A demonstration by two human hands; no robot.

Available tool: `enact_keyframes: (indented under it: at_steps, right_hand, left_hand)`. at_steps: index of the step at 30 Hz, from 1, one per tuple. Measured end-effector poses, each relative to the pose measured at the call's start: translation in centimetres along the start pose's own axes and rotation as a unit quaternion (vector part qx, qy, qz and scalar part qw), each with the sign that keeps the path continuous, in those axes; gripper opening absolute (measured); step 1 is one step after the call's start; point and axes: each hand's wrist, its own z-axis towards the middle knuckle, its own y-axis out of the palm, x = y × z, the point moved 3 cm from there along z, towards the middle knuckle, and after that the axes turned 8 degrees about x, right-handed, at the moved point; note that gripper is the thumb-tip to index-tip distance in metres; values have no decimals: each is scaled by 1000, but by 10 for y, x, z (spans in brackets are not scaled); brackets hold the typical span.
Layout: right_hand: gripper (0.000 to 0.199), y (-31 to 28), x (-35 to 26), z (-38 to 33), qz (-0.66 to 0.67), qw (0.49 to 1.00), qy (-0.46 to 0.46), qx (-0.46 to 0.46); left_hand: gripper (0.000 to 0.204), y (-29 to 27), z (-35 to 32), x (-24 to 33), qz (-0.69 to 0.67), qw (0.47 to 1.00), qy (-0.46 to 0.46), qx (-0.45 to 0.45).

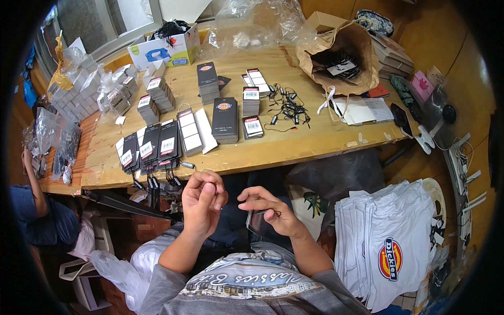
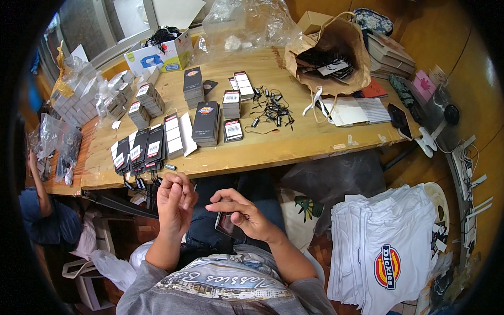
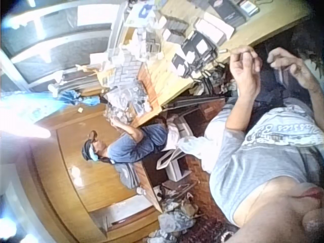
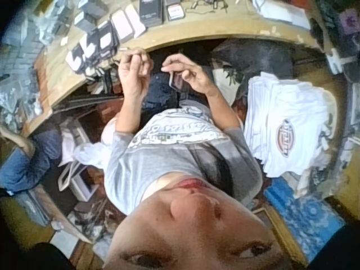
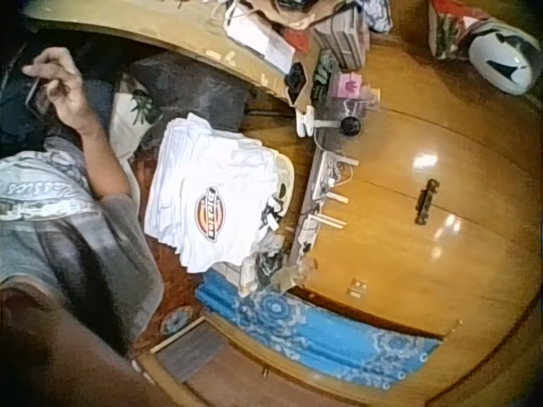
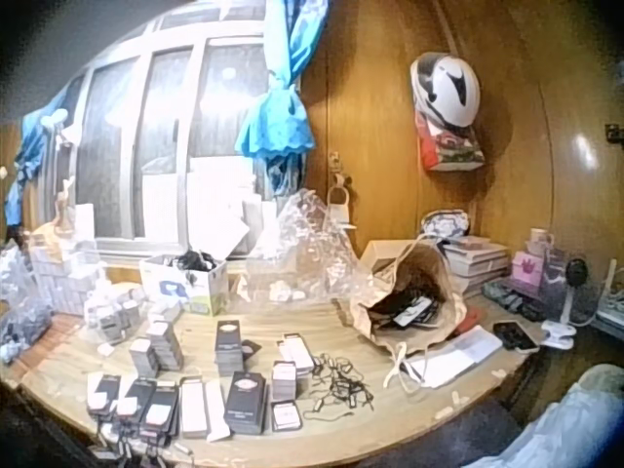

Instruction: The person repeatedly picks up small black tags and plastic fasteners, inserts the fasteners into the tags, and places the assembled units on the table. The process is performed one at a time with both hands.

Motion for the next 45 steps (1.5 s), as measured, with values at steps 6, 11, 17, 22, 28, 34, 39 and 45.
enact_keyframes:
  at_steps: [6, 11, 17, 22, 28, 34, 39, 45]
  right_hand:
    - [24, -9, -5, 2, -299, 949, 11, 99]
    - [10, -20, -9, 1, -199, 961, 45, 188]
    - [8, -25, -13, 5, -91, 973, 56, 204]
    - [10, -24, -6, 2, 69, 964, 119, 226]
    - [12, -25, -3, 1, 81, 967, 128, 202]
    - [11, -20, -4, 0, 41, 971, 131, 197]
    - [11, -16, -5, 0, -9, 974, 117, 193]
    - [9, -14, -13, 4, -129, 976, 71, 160]
  left_hand:
    - [11, -2, 1, -9, 106, 994, -35, 6]
    - [12, -2, 1, -15, 187, 978, -86, 5]
    - [10, 2, 0, -18, 227, 971, -75, -22]
    - [11, 2, -2, -18, 255, 963, -71, -40]
    - [25, 5, -3, -17, 242, 966, -84, -26]
    - [27, 6, -3, -18, 242, 966, -83, -37]
    - [27, 6, -3, -15, 281, 956, -69, -44]
    - [31, 4, -1, -13, 316, 941, -85, -85]
